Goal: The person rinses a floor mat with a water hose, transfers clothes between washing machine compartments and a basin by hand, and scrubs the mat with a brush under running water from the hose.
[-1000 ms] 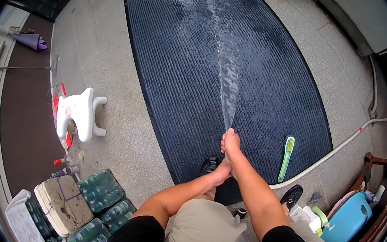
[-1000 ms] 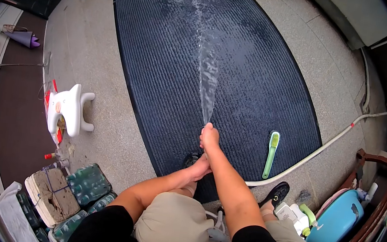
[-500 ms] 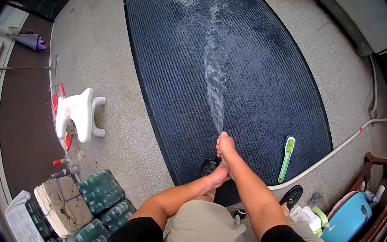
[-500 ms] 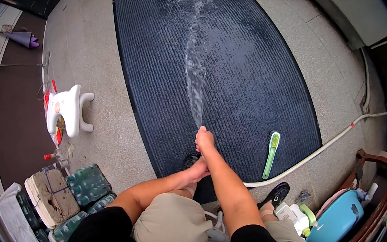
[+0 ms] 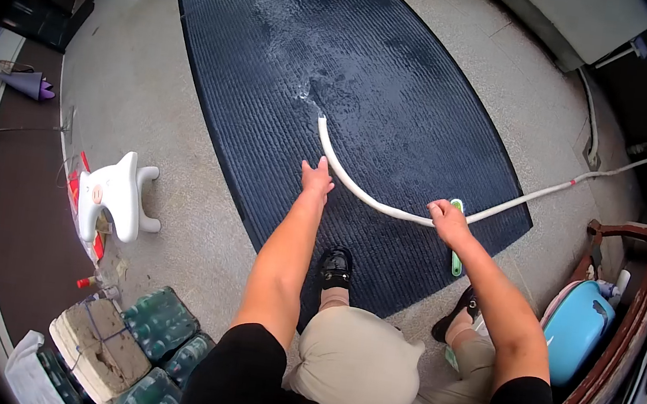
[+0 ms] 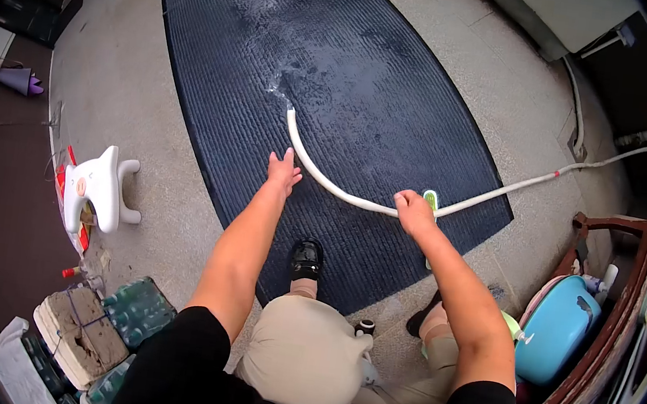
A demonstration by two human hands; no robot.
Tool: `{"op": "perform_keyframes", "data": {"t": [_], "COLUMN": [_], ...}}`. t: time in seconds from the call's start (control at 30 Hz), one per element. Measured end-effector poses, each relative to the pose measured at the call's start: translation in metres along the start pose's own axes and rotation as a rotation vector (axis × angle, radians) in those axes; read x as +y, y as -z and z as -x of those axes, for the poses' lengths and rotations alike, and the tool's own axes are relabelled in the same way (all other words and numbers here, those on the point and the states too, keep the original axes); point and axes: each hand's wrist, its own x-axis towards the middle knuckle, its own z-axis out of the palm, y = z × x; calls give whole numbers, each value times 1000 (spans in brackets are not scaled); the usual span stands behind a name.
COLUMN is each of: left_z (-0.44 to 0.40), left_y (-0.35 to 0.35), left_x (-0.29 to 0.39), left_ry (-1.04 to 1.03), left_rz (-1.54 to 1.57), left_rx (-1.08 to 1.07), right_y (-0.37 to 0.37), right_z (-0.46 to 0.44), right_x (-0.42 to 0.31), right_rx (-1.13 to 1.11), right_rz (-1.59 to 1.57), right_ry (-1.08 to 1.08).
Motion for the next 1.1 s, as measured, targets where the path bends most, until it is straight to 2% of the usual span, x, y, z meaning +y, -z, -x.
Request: {"op": "perform_keyframes", "data": {"t": [0.03, 0.07, 0.1, 0.13, 0.2, 0.27, 0.3, 0.33, 0.37, 0.43, 0.5, 0.57, 0.63, 0.67, 0.7, 0.73, 0.77, 0.83, 0.93, 0.97, 1.0, 1.1], "left_z": [-2, -21, -33, -12, 33, 57, 67, 80, 94, 129, 177, 243, 314, 348, 378, 402, 422, 435, 428, 421, 408, 389], "left_y": [5, 19, 28, 30, 44, 55, 57, 57, 55, 47, 37, 25, 16, 13, 9, 6, 3, -3, -12, -18, -22, -34], "left_x": [6, -5, -16, -17, -27, -38, -40, -35, -24, 9, 55, 99, 131, 141, 144, 141, 130, 92, 42, 34, 25, 32], "left_ry": [58, 15, -28, -39, -122, -70, -6, -46, -56, -207, -371, -545, -618, -611, -591, -511, -427, -200, 185, 272, 325, 210], "left_rz": [-120, -186, -253, -259, -383, -355, -315, -309, -317, -278, -287, -230, -166, -159, -131, -55, -2, 28, 68, 99, 136, 162], "left_rx": [57, 8, -41, -51, -280, -296, -302, -276, -285, -278, -370, -460, -544, -590, -636, -705, -747, -790, -707, -654, -597, -512], "right_y": [26, 57, 73, 93, 128, 147, 151, 155, 155, 147, 130, 116, 97, 94, 91, 87, 86, 92, 106, 115, 125, 157], "right_z": [12, 36, 43, 62, 107, 157, 179, 203, 229, 267, 283, 293, 288, 290, 290, 291, 292, 292, 287, 286, 284, 259], "right_x": [11, 3, 24, 23, 4, -28, -42, -58, -78, -105, -109, -117, -107, -101, -95, -90, -85, -81, -74, -75, -73, -62], "right_rx": [40, 49, 52, 70, 57, 79, 141, 204, 292, 359, 414, 353, 312, 310, 239, 158, 138, -60, 63, 27, 26, -32], "right_rz": [85, 141, 114, 106, -36, -99, 3, 108, 225, 408, 505, 470, 459, 443, 558, 673, 658, 666, 598, 568, 504, 397], "right_ry": [21, 8, -32, -26, -94, -100, 43, 185, 315, 367, 451, 438, 461, 450, 417, 384, 381, 337, 433, 383, 362, 303]}}
